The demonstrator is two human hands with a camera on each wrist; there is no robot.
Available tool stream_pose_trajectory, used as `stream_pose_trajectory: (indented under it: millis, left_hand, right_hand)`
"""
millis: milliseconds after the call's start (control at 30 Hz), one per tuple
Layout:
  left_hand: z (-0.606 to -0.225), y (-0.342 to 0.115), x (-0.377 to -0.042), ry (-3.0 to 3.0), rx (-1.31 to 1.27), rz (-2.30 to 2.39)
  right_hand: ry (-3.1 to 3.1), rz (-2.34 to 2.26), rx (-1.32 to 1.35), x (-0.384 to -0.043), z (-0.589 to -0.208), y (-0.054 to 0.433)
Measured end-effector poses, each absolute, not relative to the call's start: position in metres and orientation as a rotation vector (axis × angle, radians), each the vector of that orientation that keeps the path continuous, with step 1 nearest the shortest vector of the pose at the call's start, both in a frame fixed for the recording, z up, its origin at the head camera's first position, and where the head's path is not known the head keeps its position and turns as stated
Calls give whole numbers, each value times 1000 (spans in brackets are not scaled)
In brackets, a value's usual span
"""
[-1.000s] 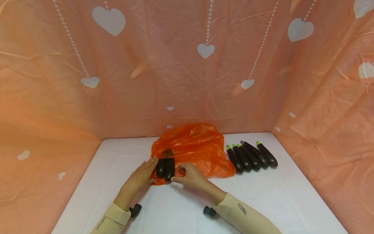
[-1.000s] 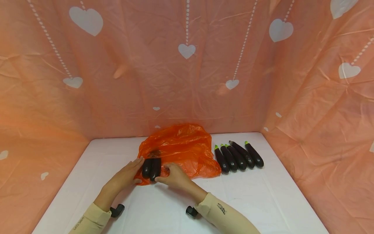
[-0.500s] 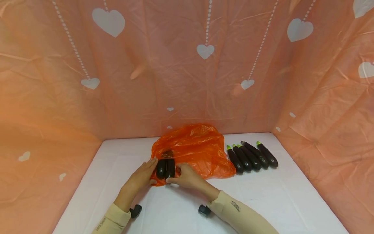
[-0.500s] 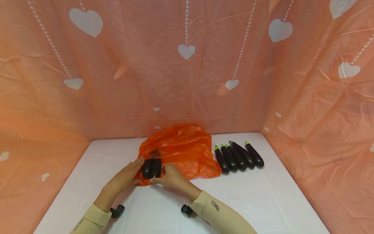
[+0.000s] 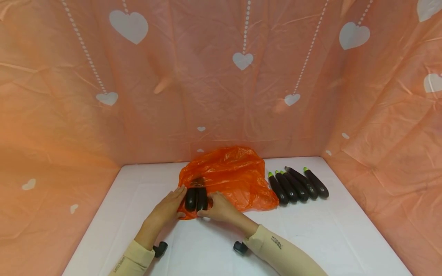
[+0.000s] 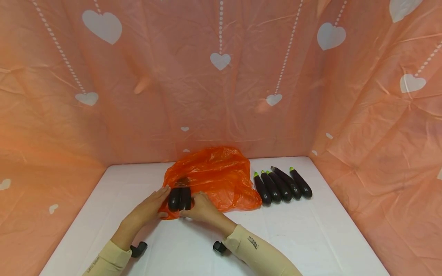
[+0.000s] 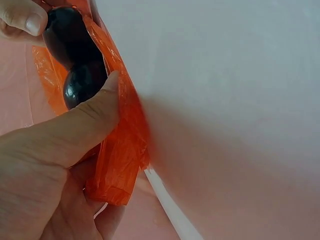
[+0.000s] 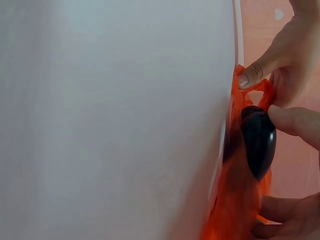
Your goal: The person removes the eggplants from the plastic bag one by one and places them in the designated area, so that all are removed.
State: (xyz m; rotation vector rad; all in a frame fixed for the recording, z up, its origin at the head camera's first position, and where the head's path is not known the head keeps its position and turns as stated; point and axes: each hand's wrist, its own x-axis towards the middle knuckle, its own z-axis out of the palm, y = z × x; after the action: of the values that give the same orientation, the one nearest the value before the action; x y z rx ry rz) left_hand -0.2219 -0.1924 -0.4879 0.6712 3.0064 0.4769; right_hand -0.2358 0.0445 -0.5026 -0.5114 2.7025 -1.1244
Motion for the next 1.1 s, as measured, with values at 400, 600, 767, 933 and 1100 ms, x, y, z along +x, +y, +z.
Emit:
stream_pose_trajectory:
  millis: [400, 600, 767, 933, 1100]
  left_hand:
    - [-484, -191, -219, 3008, 682, 467]
    - [-484, -192, -220, 2999, 692, 460]
    - [-484, -191, -220, 3002, 703, 458]
    - [-484, -191, -220, 3002, 707, 460]
    - [-484, -191, -220, 2996, 694, 469]
  right_hand:
    - [2607, -1267, -526, -237, -500, 56]
    - [2559, -1359, -437, -239, -501, 66]
    - [2596, -1392, -366, -240, -500, 76]
    - [2635, -1417, -380, -241, -499, 88]
    - [2613, -1480, -356, -241, -498, 101]
